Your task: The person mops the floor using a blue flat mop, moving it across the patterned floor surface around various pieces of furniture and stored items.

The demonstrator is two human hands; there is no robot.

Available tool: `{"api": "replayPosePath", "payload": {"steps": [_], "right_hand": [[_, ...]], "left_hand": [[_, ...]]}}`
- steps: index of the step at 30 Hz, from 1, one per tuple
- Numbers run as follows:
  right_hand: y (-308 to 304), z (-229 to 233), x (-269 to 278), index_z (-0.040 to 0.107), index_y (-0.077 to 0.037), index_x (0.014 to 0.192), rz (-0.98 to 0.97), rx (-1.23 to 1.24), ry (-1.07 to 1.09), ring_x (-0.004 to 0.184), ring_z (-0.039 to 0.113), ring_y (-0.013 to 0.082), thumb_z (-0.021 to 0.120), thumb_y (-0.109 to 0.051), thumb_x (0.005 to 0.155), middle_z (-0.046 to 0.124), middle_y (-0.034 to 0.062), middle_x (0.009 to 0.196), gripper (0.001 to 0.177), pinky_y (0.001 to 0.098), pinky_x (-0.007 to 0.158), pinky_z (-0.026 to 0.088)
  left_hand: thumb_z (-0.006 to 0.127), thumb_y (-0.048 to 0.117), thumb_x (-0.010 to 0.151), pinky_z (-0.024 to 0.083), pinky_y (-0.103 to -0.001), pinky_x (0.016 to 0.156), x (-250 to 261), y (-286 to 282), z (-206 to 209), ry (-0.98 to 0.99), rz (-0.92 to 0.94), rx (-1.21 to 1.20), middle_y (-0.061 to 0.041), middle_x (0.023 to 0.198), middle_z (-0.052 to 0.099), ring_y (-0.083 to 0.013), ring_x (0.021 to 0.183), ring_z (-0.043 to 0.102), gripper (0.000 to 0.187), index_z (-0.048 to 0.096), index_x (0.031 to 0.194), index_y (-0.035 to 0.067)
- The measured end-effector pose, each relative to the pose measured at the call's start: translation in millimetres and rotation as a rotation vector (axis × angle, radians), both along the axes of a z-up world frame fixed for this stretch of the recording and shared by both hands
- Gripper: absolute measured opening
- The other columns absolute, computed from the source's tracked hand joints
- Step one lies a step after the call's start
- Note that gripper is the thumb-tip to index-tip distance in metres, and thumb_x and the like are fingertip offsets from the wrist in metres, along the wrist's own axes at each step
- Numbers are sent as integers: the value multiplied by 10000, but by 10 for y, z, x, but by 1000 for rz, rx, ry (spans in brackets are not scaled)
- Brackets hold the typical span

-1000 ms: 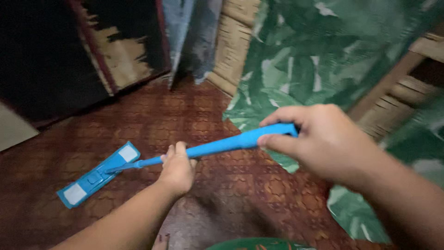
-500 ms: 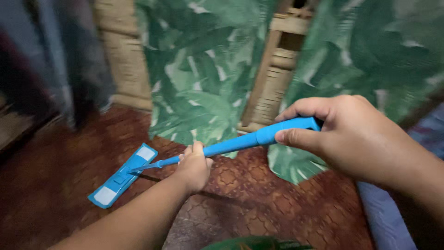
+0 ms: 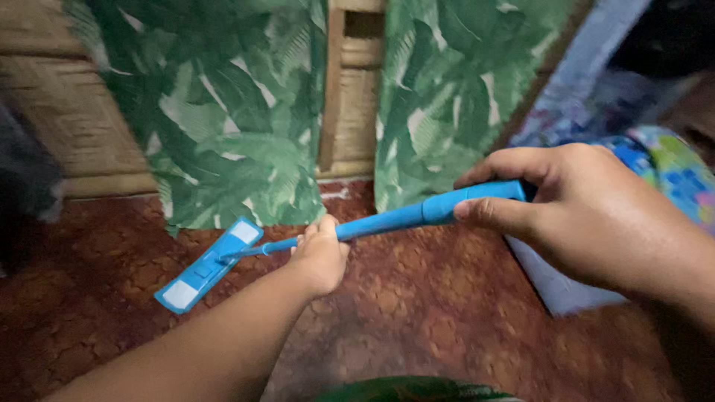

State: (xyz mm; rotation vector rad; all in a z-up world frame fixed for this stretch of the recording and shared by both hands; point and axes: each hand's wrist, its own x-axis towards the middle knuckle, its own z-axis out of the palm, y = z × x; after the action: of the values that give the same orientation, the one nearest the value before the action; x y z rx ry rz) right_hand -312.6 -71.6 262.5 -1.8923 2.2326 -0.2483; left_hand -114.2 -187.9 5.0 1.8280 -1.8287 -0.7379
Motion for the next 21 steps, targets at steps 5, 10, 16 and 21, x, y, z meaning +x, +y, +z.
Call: {"api": "replayPosePath", "payload": {"steps": [5,10,16,21], "right_hand": [[620,-65,68,857,-235,1087,-67,15,-60,497,407,150,815,-425,908,544,84,546,264,372,456,358],[1126,119,219,831,-223,1181,-282,145,27,442,457,140,742,-350,935,711,52,640,291,320,442,359],[1602,176,41,812,-224,1184,-376,134,54,413,447,151,758,-363,941,626,53,638,285,329,430,347],[2109,118,-288,847,-270,1165,-404,119,53,421,444,181,775,-436,903,527,85,548,318,384,450,342]], "left_hand": [[634,260,918,393,-565,1104,-37,418,-67,-39,-127,33,-156,1444,479,-444,1346,463,455,462,1332,184],[637,269,928,353,-589,1129,-267,808,20,-35,-202,95,-147,1481,444,-465,1386,409,454,459,1338,194],[602,303,958,364,-580,1137,-554,1184,150,-68,-319,102,-160,1469,466,-445,1375,452,454,437,1365,190],[598,301,946,407,-561,1098,-824,1590,186,-68,-407,89,-141,1466,477,-416,1339,492,442,452,1352,201]]}}
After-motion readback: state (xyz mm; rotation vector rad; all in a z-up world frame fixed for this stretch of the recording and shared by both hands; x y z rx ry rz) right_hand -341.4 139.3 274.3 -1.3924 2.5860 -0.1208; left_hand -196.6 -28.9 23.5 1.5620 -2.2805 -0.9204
